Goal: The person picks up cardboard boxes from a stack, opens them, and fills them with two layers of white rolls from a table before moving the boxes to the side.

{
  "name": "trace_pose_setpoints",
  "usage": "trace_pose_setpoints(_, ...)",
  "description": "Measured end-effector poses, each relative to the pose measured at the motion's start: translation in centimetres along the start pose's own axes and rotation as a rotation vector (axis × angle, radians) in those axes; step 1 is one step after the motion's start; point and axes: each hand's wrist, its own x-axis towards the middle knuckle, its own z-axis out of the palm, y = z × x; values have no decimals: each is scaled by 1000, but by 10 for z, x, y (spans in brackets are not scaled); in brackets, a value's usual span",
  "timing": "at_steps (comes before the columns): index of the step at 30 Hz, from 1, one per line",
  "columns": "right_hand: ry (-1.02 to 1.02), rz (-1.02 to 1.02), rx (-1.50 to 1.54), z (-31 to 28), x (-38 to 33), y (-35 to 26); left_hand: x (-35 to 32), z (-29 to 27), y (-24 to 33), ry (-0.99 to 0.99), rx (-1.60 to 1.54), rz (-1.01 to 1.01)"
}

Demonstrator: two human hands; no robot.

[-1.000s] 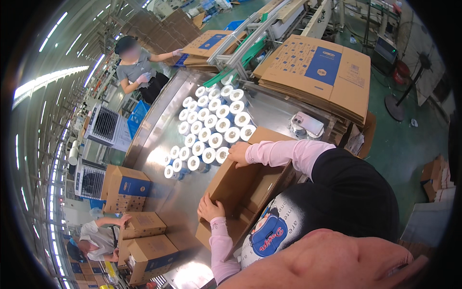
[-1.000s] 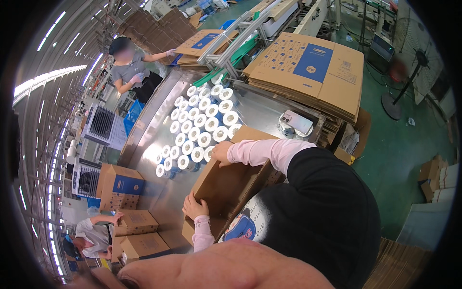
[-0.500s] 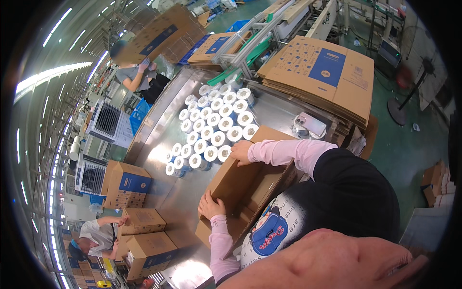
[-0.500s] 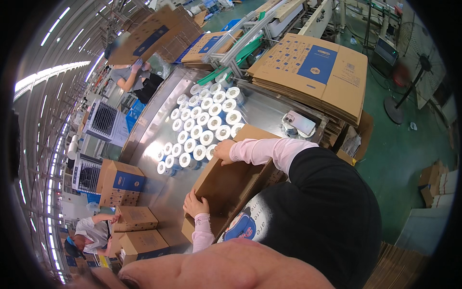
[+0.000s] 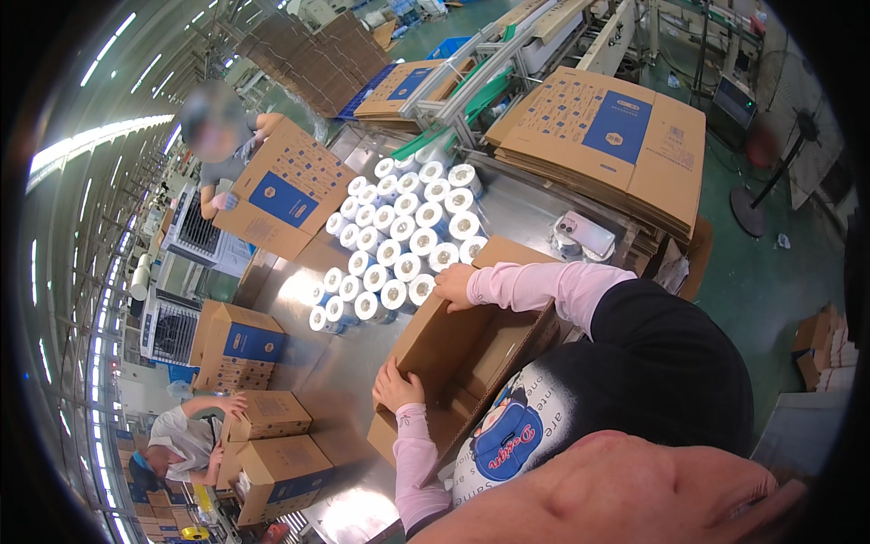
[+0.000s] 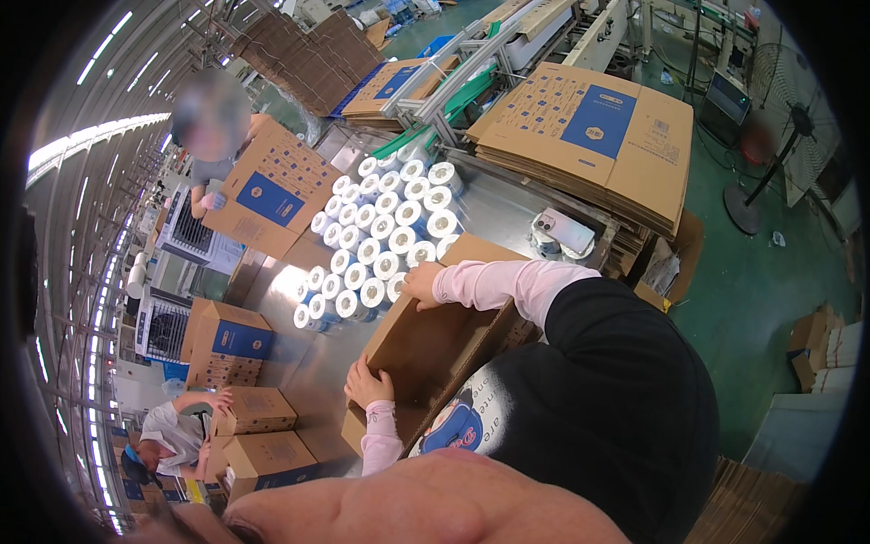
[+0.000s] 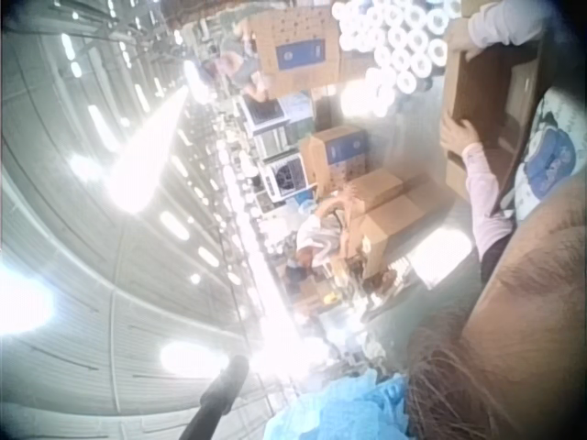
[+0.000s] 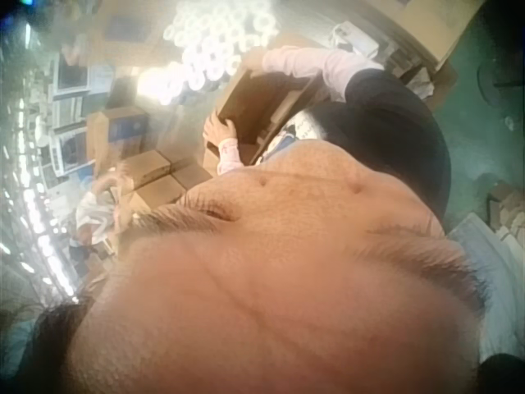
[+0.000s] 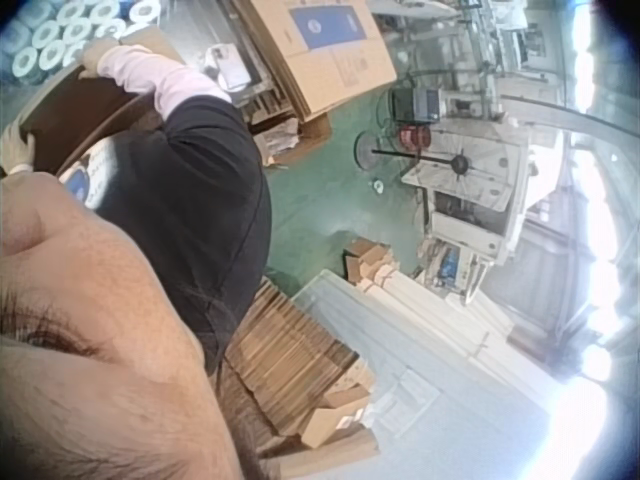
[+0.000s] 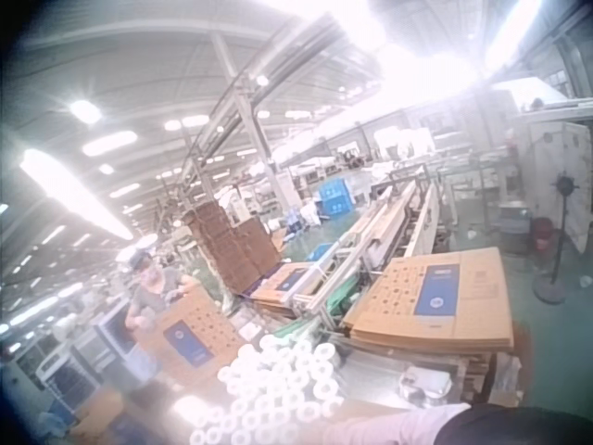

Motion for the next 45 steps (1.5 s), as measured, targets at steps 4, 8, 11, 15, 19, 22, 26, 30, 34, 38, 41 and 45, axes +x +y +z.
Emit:
trace_pose_setpoints(4, -8, -2, 0, 1, 1, 1, 0, -1, 2, 17, -13, 2)
trace_pose_setpoints(8, -33, 1, -19, 2, 2, 2, 1, -2, 3, 10, -15, 2)
trace_pose_setpoints(11, -30, 2, -11, -1, 2, 0, 1, -3, 3, 2, -14, -8)
trace_pose_setpoints(15, -25, 3, -9, 1, 2, 1, 1, -2, 2, -10, 9, -3)
trace_pose_setpoints(19, 39, -18, 3, 7, 2, 3, 1, -2, 1, -9, 4, -2)
trace_pose_setpoints(22, 66, -22, 9, 11, 3, 5, 1, -1, 1, -5, 2, 2)
trace_pose_setpoints(26, 54, -20, 4, 12, 3, 5, 1, 0, 0, 3, 3, 6)
trace_pose_setpoints(30, 52, -20, 12, 11, 3, 5, 1, -3, 2, 10, -17, 1)
trace_pose_setpoints(34, 26, -20, -1, 8, 2, 5, 2, -5, 5, -3, -19, -1)
trace_pose_setpoints(38, -7, -7, 10, 2, 1, 3, 1, 0, 1, 10, -2, 12)
trace_pose_setpoints(41, 11, -12, 13, 2, 0, 1, 0, -3, 2, 19, 10, 22)
trace_pose_setpoints(45, 23, -16, 35, -1, -1, -1, 6, -8, 4, -46, -15, -74)
